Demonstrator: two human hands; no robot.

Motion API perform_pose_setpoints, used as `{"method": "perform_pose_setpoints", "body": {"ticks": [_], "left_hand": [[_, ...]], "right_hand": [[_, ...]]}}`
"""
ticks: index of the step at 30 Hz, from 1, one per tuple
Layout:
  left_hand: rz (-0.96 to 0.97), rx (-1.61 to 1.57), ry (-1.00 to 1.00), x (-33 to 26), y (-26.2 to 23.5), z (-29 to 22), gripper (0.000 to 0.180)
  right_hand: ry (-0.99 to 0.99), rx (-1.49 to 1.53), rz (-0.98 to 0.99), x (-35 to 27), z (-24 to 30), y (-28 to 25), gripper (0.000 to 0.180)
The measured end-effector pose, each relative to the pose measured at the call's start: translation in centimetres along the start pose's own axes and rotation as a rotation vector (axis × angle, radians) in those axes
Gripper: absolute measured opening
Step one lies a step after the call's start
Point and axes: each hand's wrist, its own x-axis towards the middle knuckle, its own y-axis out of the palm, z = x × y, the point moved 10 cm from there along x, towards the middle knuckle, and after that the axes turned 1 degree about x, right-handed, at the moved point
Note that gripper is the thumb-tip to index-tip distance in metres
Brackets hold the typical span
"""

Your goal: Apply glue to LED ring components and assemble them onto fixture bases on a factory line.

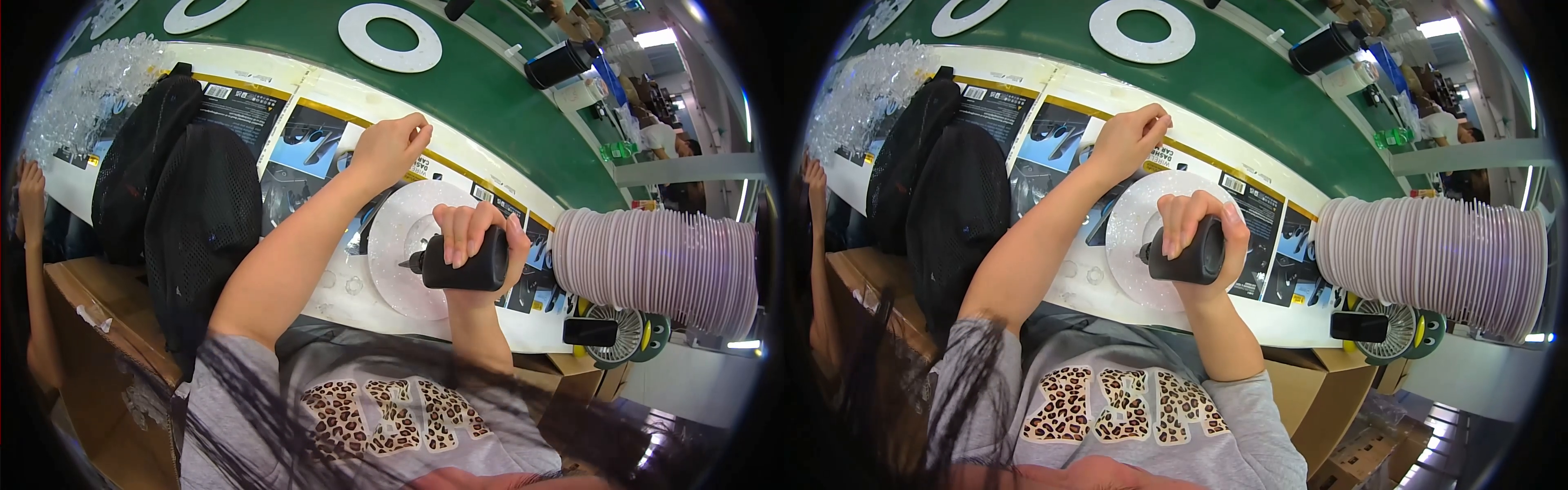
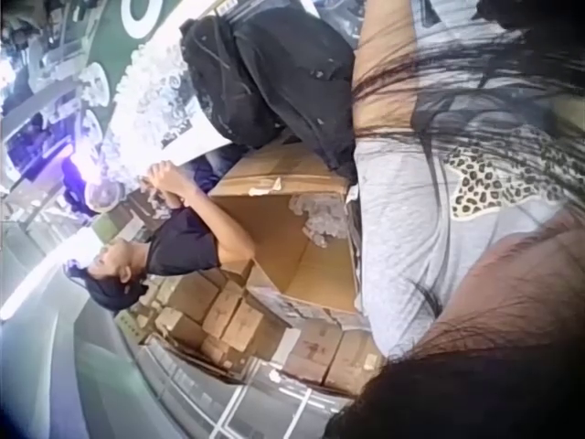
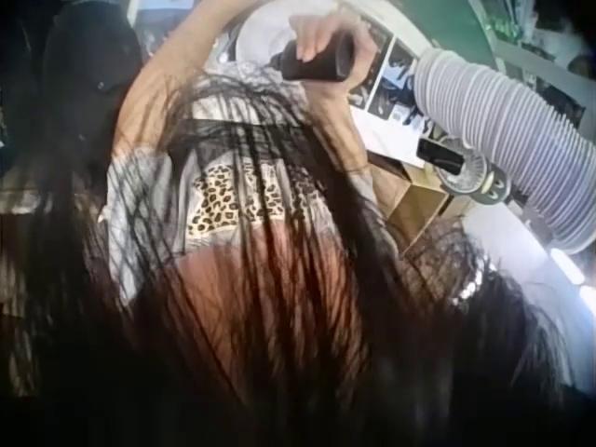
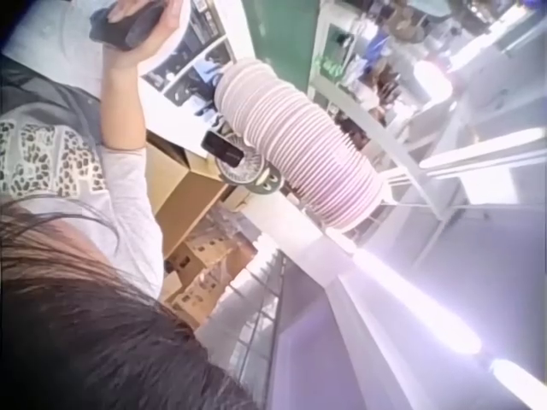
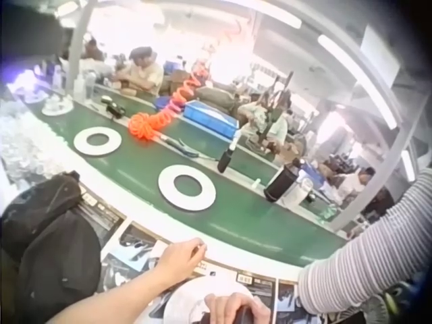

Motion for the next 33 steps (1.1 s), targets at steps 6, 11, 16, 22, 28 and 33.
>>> {"method": "perform_pose_setpoints", "body": {"ticks": [6, 11, 16, 22, 28, 33], "left_hand": [[-0.002, -0.009, 0.000, 0.0, -0.1, 0.0, 0.022], [-0.005, -0.005, 0.000, -0.1, -0.2, 0.1, 0.022], [-0.002, 0.001, 0.001, 0.0, -0.2, 0.0, 0.023], [0.008, -0.003, -0.006, 0.1, 0.1, 0.0, 0.023], [0.009, -0.003, 0.003, 0.1, 0.3, -0.2, 0.023], [-0.001, 0.013, 0.000, -0.1, -0.2, 0.1, 0.023]], "right_hand": [[0.001, -0.013, 0.000, 0.0, -0.1, 0.1, 0.044], [0.008, -0.024, -0.007, -0.1, -0.4, 0.1, 0.044], [0.002, -0.033, -0.009, -0.1, -0.4, 0.2, 0.044], [0.009, -0.032, -0.009, -0.1, -0.4, 0.1, 0.044], [-0.024, 0.015, 0.009, 0.2, 0.9, 0.8, 0.043], [-0.016, 0.049, 0.078, 0.4, 0.1, 2.6, 0.044]]}}
